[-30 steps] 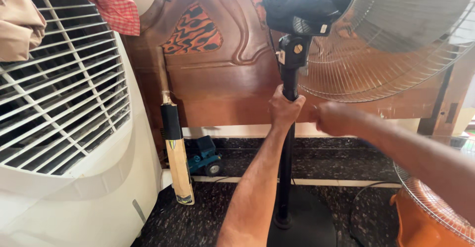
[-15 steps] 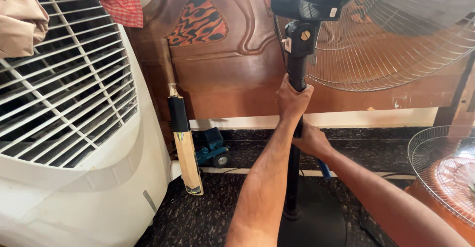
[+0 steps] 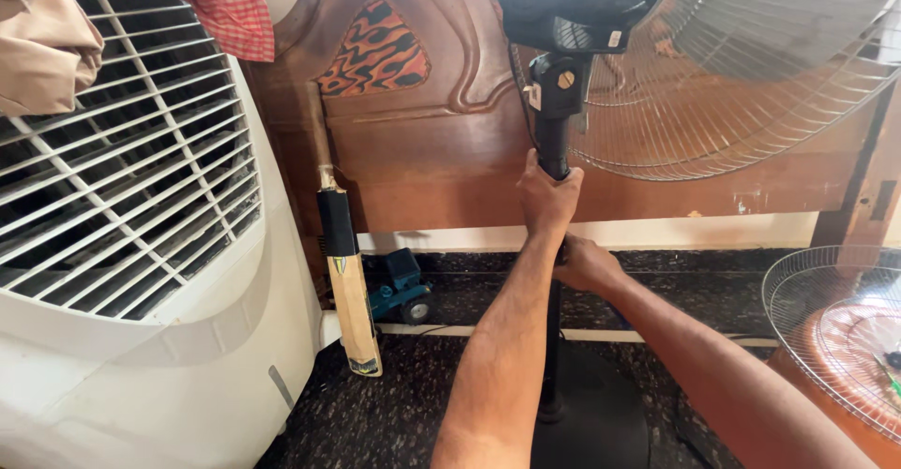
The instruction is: The person attaches the front grill to a standing fan, secures it with a screw, and then tightens a knob on the fan stand.
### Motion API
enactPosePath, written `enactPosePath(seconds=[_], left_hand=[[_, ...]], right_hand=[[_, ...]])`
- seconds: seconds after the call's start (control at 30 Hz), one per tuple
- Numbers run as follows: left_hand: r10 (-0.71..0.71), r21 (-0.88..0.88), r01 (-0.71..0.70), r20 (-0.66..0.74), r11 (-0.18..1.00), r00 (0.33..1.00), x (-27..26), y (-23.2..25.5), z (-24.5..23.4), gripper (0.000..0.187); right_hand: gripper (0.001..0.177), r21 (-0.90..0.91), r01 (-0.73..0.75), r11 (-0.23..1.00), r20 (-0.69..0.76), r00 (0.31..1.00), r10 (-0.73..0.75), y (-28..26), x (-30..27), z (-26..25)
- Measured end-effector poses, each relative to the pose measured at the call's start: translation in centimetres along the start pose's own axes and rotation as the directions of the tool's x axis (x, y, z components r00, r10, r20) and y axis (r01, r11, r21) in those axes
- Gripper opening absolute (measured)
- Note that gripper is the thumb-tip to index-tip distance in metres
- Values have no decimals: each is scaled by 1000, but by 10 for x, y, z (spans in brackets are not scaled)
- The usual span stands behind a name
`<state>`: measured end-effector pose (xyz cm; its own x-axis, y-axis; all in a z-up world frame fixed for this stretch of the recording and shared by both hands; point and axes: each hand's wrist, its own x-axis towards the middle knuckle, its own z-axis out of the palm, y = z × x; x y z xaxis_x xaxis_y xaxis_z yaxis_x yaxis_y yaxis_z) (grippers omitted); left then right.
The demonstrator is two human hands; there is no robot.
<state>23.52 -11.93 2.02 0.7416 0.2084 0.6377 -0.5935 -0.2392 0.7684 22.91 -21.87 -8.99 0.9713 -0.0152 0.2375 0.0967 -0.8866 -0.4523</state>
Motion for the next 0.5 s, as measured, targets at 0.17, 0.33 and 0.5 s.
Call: enactPosePath(seconds=[0.17,0.33,0.5], left_hand=[[1,-5,-1,7,1000,1000,1,0,0,34],[-13,53,10,42,999,999,3,-2,0,36],[61,-26,-59,82,998,995,4,-7,0,36]], right_hand=[[71,-109,3,994,-24,1000,-5,-11,-13,-13],[90,-279,5,960,39,999,7,-16,-23,-46],[66,-422,-7,906,154,985,79,-18,-33,-99]])
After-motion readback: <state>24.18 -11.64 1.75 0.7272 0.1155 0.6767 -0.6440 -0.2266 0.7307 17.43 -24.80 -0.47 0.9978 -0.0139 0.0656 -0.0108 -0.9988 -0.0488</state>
